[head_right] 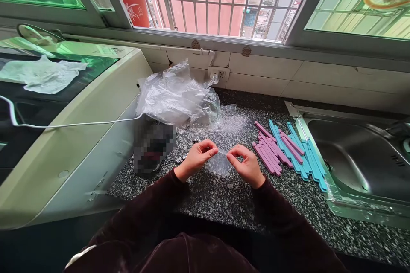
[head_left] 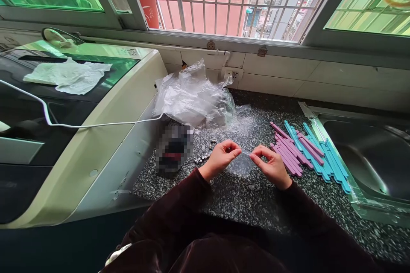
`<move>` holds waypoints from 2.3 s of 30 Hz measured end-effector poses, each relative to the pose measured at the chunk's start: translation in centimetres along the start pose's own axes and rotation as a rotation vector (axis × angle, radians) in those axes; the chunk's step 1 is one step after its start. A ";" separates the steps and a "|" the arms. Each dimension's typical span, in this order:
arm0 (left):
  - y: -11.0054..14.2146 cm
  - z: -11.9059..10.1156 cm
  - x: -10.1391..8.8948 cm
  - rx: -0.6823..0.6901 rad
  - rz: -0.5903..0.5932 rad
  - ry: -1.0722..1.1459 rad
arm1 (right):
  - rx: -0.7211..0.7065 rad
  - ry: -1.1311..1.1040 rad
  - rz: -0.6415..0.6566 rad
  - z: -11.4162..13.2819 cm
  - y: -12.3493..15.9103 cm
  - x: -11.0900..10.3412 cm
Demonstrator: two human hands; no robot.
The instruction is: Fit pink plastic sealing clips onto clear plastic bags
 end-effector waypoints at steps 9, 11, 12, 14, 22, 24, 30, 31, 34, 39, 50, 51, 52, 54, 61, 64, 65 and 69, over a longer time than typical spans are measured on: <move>0.1 -0.1 0.3 0.019 0.013 -0.080 | -0.043 0.040 -0.005 0.2 0.1 0.3; 0.1 -0.3 0.2 0.033 0.015 -0.120 | -0.053 0.051 -0.003 0.2 0.1 0.3; 0.2 -0.5 0.2 0.048 0.017 -0.144 | -0.059 0.056 0.000 0.2 0.1 0.4; 0.3 -1.1 0.3 0.086 0.031 -0.203 | -0.068 0.066 0.005 0.3 0.2 0.5; 0.4 -2.4 0.4 0.214 0.057 -0.346 | -0.115 0.098 -0.022 0.9 0.2 0.2; 0.4 -2.5 0.2 0.240 0.040 -0.382 | -0.127 0.129 -0.044 1.0 0.2 -0.2; 0.9 -3.8 0.6 0.392 0.011 -0.574 | -0.228 0.273 -0.017 1.8 0.3 0.2; 1.0 -3.9 0.7 0.403 0.017 -0.584 | -0.237 0.288 -0.015 1.8 0.4 0.3; 0.8 -3.6 0.7 0.385 0.017 -0.587 | -0.238 0.307 -0.021 1.8 0.4 0.3; 0.4 -2.7 0.4 0.325 0.009 -0.582 | -0.238 0.329 -0.017 1.7 0.3 0.3; 0.5 -2.6 1.1 0.346 0.055 -0.635 | -0.248 0.383 0.004 1.4 0.4 0.7; 0.5 -2.6 1.1 0.351 0.060 -0.634 | -0.248 0.384 0.012 1.4 0.4 0.9; 0.5 -2.5 1.1 0.353 0.065 -0.633 | -0.247 0.386 0.017 1.3 0.4 1.0; 0.4 -2.4 1.2 0.351 0.072 -0.632 | -0.243 0.393 0.021 1.2 0.3 1.2; -0.3 -1.5 -0.3 0.238 0.000 -0.504 | -0.222 0.371 -0.056 1.1 0.2 0.0; -0.7 -0.3 -1.1 0.124 -0.038 -0.426 | -0.188 0.344 -0.079 1.0 0.1 -0.7; -0.7 0.0 -1.2 0.098 -0.042 -0.403 | -0.173 0.330 -0.062 0.9 -0.1 -0.8; -0.8 0.2 -1.1 0.073 -0.024 -0.334 | -0.054 0.306 0.026 -0.6 -2.0 -3.7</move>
Point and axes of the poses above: each hand's wrist, its own y-axis away from the middle knuckle, its own x-axis out of the palm, z = x × y, the point moved 10 cm from there along -y, towards the middle knuckle, and after that the axes turned 5 degrees about -y, right-handed, at the moved point
